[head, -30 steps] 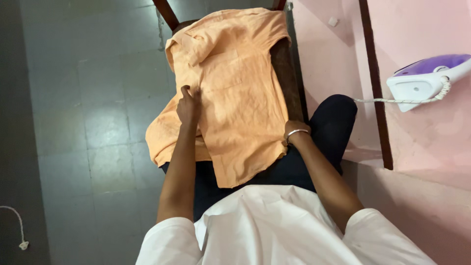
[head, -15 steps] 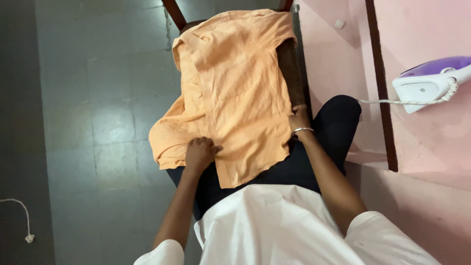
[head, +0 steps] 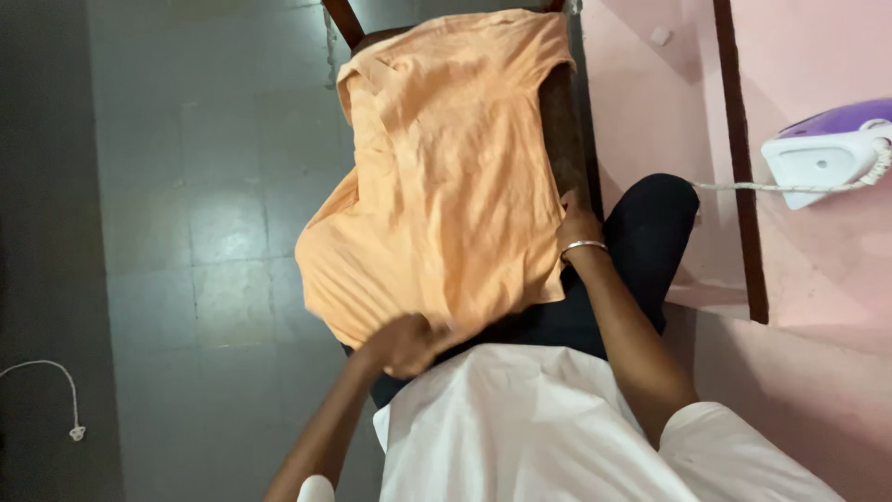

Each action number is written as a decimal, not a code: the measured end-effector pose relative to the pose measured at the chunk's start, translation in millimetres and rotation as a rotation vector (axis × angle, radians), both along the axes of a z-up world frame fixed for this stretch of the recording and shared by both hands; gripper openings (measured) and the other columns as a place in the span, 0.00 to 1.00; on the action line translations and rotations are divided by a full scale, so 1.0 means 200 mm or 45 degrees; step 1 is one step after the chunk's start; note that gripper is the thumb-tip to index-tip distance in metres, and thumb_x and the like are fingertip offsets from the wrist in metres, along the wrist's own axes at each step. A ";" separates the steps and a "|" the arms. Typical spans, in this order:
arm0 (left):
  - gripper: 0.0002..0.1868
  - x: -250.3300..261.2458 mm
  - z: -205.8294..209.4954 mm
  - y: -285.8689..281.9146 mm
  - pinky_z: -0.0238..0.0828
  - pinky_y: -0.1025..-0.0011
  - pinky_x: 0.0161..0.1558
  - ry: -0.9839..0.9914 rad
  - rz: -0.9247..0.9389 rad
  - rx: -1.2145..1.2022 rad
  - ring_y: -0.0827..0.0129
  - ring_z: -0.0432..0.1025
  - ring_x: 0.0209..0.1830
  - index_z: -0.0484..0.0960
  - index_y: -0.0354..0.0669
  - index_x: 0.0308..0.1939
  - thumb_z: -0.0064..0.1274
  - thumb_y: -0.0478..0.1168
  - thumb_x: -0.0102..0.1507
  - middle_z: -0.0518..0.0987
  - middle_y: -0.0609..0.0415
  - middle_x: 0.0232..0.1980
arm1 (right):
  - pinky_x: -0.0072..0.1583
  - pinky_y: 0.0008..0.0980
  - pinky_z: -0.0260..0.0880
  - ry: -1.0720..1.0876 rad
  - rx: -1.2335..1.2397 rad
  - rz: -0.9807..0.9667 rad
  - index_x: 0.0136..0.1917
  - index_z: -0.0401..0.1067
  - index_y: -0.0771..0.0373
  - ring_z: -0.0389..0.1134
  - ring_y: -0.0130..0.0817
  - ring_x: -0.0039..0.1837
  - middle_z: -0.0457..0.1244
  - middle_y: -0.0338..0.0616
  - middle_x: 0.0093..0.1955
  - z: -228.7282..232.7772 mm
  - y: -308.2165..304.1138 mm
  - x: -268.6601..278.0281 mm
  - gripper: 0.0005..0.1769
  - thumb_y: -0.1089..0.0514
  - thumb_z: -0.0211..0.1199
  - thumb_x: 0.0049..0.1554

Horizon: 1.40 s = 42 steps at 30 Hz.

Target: The person irons a peach-colored shirt laid on a chair using a purple and white iron. They smooth the fabric with one hand while moving the iron with the other, then flip the shirt to iron the other side.

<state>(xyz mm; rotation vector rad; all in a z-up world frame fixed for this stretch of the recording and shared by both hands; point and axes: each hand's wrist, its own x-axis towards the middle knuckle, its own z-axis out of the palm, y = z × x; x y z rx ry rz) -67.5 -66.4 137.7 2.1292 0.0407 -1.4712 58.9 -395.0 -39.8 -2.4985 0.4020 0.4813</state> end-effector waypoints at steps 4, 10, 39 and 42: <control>0.50 -0.08 0.01 -0.14 0.70 0.56 0.37 0.187 -0.193 -0.001 0.56 0.71 0.26 0.79 0.27 0.26 0.38 0.78 0.64 0.73 0.45 0.23 | 0.60 0.56 0.68 0.129 -0.020 -0.048 0.64 0.61 0.56 0.68 0.65 0.60 0.66 0.65 0.59 0.09 0.03 0.01 0.13 0.56 0.43 0.69; 0.32 -0.10 -0.15 -0.18 0.65 0.65 0.32 0.252 0.402 -0.420 0.69 0.64 0.22 0.73 0.48 0.19 0.47 0.67 0.67 0.70 0.57 0.21 | 0.58 0.58 0.70 0.233 -0.254 -0.057 0.70 0.56 0.59 0.69 0.68 0.58 0.67 0.71 0.55 0.28 -0.11 0.04 0.19 0.60 0.46 0.66; 0.22 1.77 -1.30 0.21 0.80 0.68 0.37 -0.570 2.025 -0.745 0.63 0.79 0.35 0.84 0.29 0.45 0.72 0.42 0.56 0.84 0.48 0.40 | 0.75 0.76 0.25 0.262 -0.025 1.479 0.82 0.48 0.39 0.23 0.59 0.85 0.26 0.51 0.87 0.25 0.61 -0.56 0.48 0.23 0.53 0.56; 0.19 1.85 -1.33 0.23 0.74 0.68 0.35 -0.743 1.958 -0.543 0.66 0.74 0.33 0.85 0.28 0.45 0.69 0.41 0.58 0.82 0.51 0.37 | 0.76 0.76 0.24 0.308 0.025 1.445 0.82 0.47 0.39 0.22 0.58 0.85 0.26 0.49 0.87 0.25 0.60 -0.56 0.48 0.22 0.53 0.56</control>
